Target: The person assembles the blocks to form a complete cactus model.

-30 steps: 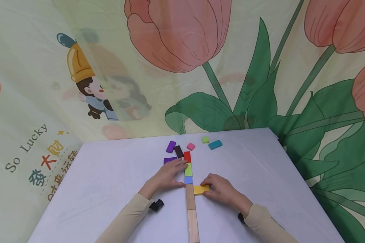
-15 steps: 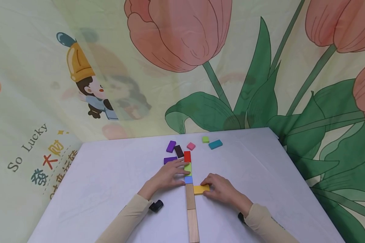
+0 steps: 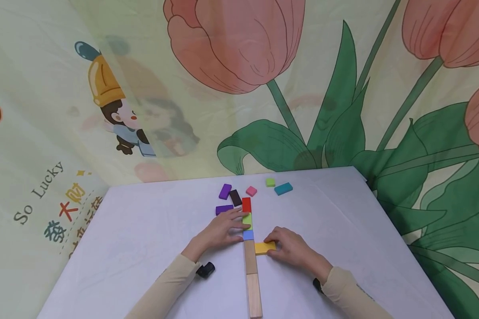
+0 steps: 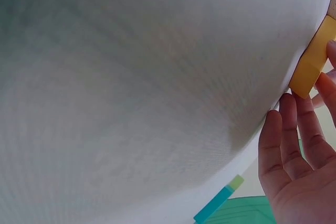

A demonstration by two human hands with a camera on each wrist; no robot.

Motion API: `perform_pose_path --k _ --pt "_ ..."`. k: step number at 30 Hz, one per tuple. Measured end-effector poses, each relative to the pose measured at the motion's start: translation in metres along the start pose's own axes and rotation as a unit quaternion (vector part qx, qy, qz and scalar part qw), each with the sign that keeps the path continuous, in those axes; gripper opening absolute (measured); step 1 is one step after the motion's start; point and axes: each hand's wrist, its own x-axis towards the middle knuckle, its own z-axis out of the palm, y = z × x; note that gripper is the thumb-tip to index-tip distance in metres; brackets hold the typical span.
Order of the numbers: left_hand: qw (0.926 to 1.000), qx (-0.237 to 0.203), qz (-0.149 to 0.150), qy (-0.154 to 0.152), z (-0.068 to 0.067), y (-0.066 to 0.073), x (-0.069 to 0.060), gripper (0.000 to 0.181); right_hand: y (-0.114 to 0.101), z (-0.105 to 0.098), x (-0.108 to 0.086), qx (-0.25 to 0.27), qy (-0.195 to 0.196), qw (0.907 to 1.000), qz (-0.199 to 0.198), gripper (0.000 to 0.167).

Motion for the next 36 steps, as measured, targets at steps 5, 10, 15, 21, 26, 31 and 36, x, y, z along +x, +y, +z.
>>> perform_pose_path --k 5,10,15,21,26,31,36 --pt "1.0000 -0.001 0.002 0.005 -0.0013 0.0013 -0.0007 0.041 -0.0001 0.0000 0.0002 0.005 0.003 1.0000 0.004 0.027" --pt "0.9999 -0.010 -0.013 -0.004 -0.0019 0.0009 0.0005 0.056 0.0003 -0.0003 0.0007 0.009 0.004 0.9999 0.004 0.027" --pt "0.9991 -0.008 -0.037 -0.016 -0.0024 0.0000 0.0045 0.076 0.0006 -0.0005 0.0014 0.013 -0.001 0.9999 0.005 0.027" --pt "0.9982 -0.002 -0.049 -0.034 -0.0027 -0.0006 0.0076 0.076 0.0011 -0.0008 0.0016 0.014 -0.007 0.9998 0.010 0.027" --pt "0.9982 -0.004 -0.049 -0.033 -0.0030 0.0001 0.0068 0.074 0.0008 -0.0002 0.0011 0.008 -0.003 0.9999 0.010 0.027" --pt "0.9982 0.001 -0.051 -0.031 -0.0025 0.0005 0.0060 0.073 0.0010 0.0008 0.0017 0.006 0.000 0.9999 0.012 0.027" --pt "0.9981 0.001 -0.052 -0.033 -0.0016 0.0004 0.0051 0.073 0.0009 0.0015 0.0015 0.007 0.000 0.9999 0.014 0.027"
